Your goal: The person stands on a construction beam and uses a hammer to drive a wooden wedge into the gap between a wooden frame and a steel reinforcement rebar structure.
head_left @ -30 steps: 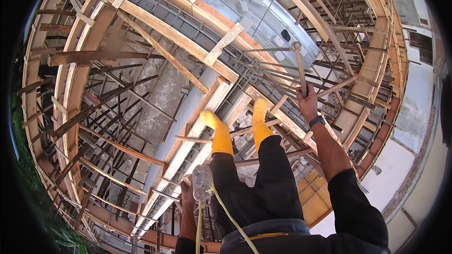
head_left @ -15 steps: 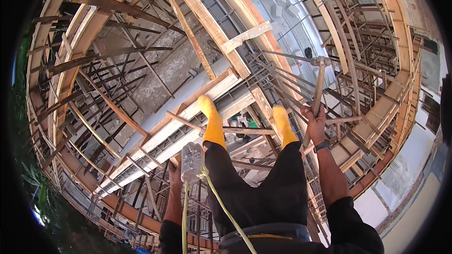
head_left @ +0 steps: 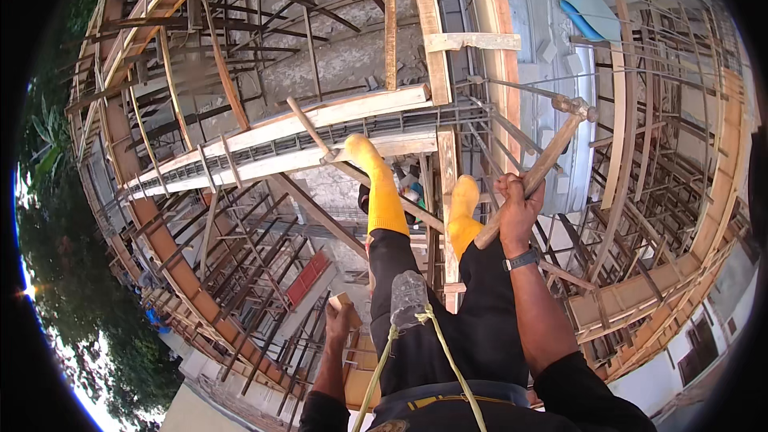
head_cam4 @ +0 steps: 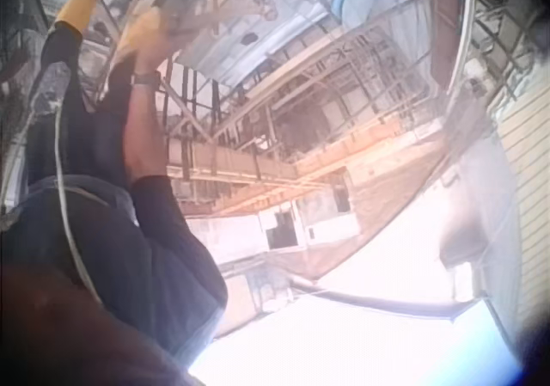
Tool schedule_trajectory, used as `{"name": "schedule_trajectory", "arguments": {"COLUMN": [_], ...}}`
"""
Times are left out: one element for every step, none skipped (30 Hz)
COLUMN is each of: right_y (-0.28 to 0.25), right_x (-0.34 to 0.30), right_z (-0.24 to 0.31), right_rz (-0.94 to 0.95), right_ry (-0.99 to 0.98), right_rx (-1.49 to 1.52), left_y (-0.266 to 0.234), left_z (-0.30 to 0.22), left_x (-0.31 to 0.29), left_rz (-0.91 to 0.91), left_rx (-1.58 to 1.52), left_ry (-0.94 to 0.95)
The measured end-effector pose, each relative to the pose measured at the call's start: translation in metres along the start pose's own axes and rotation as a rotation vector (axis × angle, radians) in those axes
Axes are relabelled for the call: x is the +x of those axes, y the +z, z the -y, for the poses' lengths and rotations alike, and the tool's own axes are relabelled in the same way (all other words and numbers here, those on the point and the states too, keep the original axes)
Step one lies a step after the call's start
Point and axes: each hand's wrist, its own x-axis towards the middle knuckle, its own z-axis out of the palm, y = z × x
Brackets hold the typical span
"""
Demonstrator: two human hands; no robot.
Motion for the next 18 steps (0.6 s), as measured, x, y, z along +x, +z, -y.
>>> {"name": "schedule_trajectory", "arguments": {"right_y": [-0.004,-0.012,-0.013,-0.019,-0.024,-0.019,-0.017,-0.018,-0.020,-0.022,-0.024,-0.025,-0.027,-0.027,-0.027,-0.027,-0.033,-0.035], "right_x": [0.001,0.003,0.003,0.006,0.007,0.007,0.005,0.003,0.004,0.006,0.008,0.008,0.009,0.010,0.012,0.012,0.012,0.014], "right_z": [0.001,0.001,0.000,-0.001,-0.003,0.001,0.003,0.004,0.006,0.005,0.004,0.004,0.004,0.005,0.005,0.005,0.003,0.002], "right_rz": [-0.036,-0.019,-0.019,-0.012,-0.006,-0.002,-0.007,0.001,0.003,0.015,0.017,0.021,0.036,0.047,0.062,0.049,0.065,0.082], "right_ry": [0.020,0.025,0.019,0.014,0.008,0.015,0.024,0.038,0.041,0.031,0.031,0.036,0.030,0.015,-0.001,-0.003,-0.012,-0.008], "right_rx": [0.023,-0.033,-0.033,-0.042,-0.051,-0.058,-0.062,-0.073,-0.086,-0.105,-0.087,-0.068,-0.085,-0.103,-0.116,-0.121,-0.132,-0.129], "left_y": [0.014,0.027,0.037,0.047,0.056,0.063,0.069,0.076,0.085,0.092,0.100,0.107,0.114,0.121,0.127,0.129,0.136,0.140], "left_z": [0.014,0.026,0.035,0.041,0.047,0.042,0.043,0.081,0.085,0.085,0.086,0.090,0.100,0.113,0.116,0.110,0.126,0.141], "left_x": [-0.012,-0.022,-0.030,-0.037,-0.044,-0.054,-0.060,-0.053,-0.053,-0.056,-0.058,-0.061,-0.057,-0.049,-0.044,-0.042,-0.036,-0.024], "left_rz": [-0.008,0.019,0.044,0.043,0.044,0.045,0.048,0.077,0.086,0.111,0.136,0.087,0.095,0.153,0.208,0.241,0.245,0.227], "left_rx": [-0.024,-0.057,-0.089,-0.101,-0.124,-0.092,-0.059,-0.136,-0.160,-0.194,-0.228,-0.186,-0.205,-0.215,-0.228,-0.323,-0.343,-0.362], "left_ry": [-0.031,-0.025,-0.019,-0.083,-0.107,-0.098,-0.088,-0.088,-0.094,-0.104,-0.112,-0.115,-0.125,-0.121,-0.110,-0.059,-0.061,-0.003]}}
